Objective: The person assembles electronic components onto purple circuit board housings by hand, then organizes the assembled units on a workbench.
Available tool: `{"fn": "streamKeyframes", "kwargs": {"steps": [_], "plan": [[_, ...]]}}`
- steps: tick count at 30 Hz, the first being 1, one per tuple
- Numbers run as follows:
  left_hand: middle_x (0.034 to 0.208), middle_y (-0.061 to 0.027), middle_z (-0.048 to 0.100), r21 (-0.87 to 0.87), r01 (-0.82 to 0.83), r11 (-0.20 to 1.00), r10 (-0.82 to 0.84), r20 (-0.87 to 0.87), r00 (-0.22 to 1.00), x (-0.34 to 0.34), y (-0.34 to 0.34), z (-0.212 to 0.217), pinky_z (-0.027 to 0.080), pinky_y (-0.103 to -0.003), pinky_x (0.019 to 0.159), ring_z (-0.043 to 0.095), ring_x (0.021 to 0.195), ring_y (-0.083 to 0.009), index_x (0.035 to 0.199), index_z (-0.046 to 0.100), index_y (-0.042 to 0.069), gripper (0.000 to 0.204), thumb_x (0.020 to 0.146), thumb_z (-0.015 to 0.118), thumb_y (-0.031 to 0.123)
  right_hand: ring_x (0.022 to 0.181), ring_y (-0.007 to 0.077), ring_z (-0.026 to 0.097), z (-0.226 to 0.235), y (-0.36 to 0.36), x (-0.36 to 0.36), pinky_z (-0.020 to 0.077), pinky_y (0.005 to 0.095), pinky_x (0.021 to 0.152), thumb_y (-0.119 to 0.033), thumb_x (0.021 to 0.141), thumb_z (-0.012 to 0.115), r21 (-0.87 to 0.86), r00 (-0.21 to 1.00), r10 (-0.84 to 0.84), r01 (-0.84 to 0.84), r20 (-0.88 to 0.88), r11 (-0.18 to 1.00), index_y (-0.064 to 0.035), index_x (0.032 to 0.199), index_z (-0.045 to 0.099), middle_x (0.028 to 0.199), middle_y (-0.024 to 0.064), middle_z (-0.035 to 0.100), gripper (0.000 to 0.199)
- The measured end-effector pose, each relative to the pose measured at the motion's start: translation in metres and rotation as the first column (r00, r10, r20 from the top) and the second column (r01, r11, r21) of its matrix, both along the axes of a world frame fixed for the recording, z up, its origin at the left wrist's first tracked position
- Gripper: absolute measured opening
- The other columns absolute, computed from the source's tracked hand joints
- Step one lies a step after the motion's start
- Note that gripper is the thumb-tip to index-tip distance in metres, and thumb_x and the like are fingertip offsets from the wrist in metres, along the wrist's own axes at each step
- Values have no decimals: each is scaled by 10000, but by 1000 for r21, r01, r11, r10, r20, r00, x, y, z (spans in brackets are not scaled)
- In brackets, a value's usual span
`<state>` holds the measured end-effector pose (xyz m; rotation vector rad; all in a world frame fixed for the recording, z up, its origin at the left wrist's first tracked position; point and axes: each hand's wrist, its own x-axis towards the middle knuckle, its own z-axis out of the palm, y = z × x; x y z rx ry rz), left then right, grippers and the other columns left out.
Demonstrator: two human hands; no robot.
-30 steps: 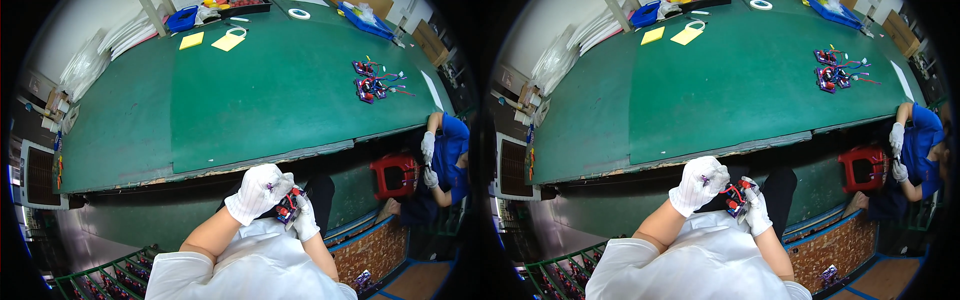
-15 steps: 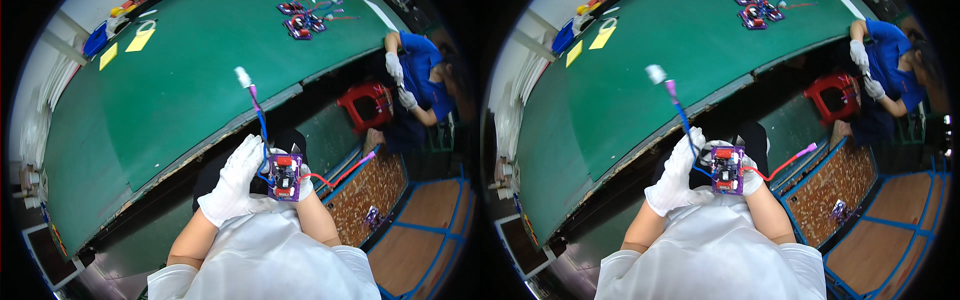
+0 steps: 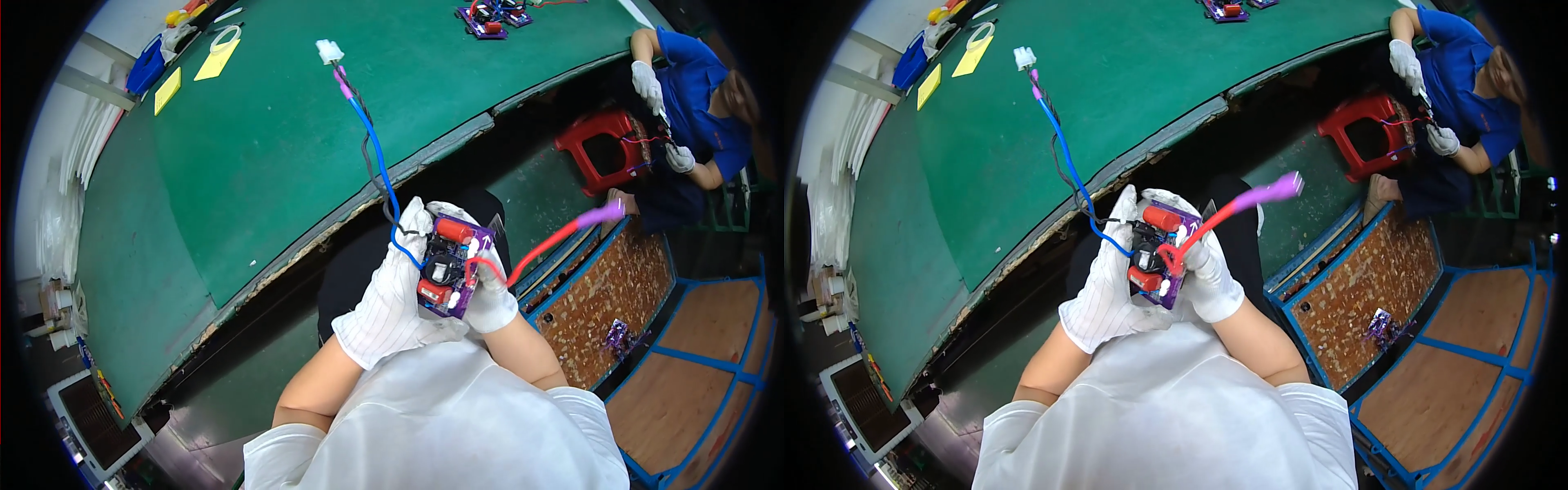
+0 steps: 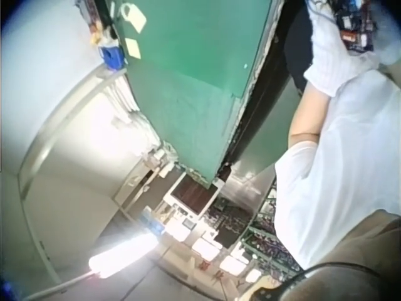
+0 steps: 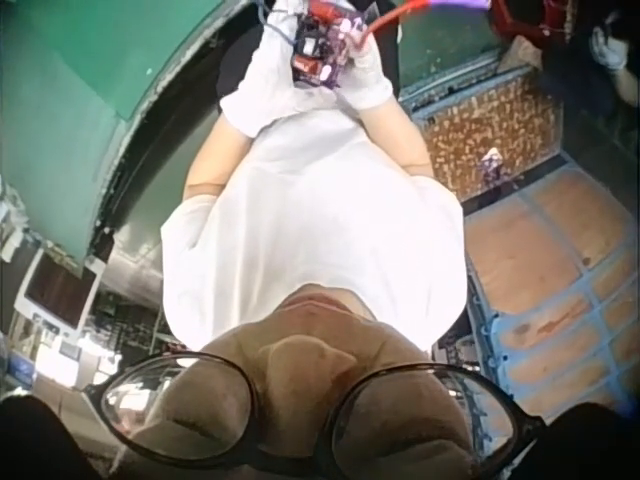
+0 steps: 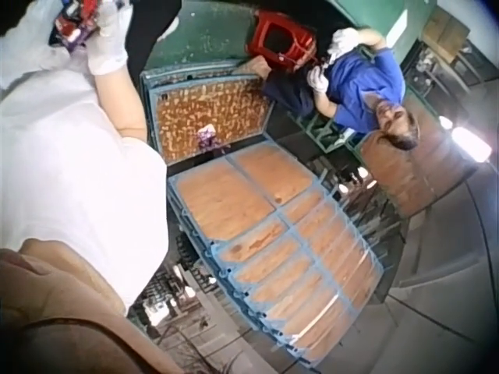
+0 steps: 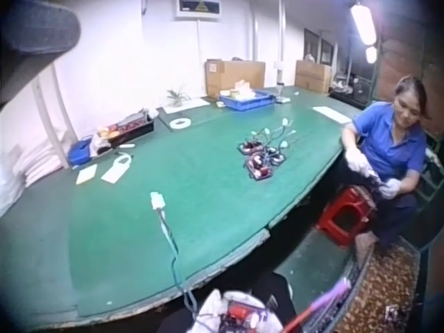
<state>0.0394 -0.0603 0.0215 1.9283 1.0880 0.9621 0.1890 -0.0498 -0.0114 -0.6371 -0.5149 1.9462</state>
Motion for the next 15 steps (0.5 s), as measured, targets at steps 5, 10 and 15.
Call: {"fn": "streamKeyframes", "kwargs": {"steps": [5,10,15], "plan": [[1295,-209,468,-424,26,905,184,448,875,-4,-7,-20,341,-354,1011,466,1205,-296,1360,308,-40,726,895,471,493,1077,179,516,19,-6,-7,435,299,912,-310,654,826,413,723,-225,-90,653,906,0,1384,235,1190,126,506,988],[1305,-127,468,-632,401,663,361,739,568,-11,-11,-21,418,-339,954,522,1130,-220,1366,317,16,679,930,345,535,904,139,578,37,-13,3,472,237,772,-165,756,722,361,822,-172,-44,543,931,26,1338,321,1085,113,559,732],[1125,-134,568,-597,304,742,217,644,734,-2,-11,-22,465,-316,862,551,1033,-182,1251,451,-4,477,937,457,355,829,183,618,46,-9,0,501,270,745,-79,741,709,466,792,-377,134,480,875,57,1212,451,972,141,596,554]]}}
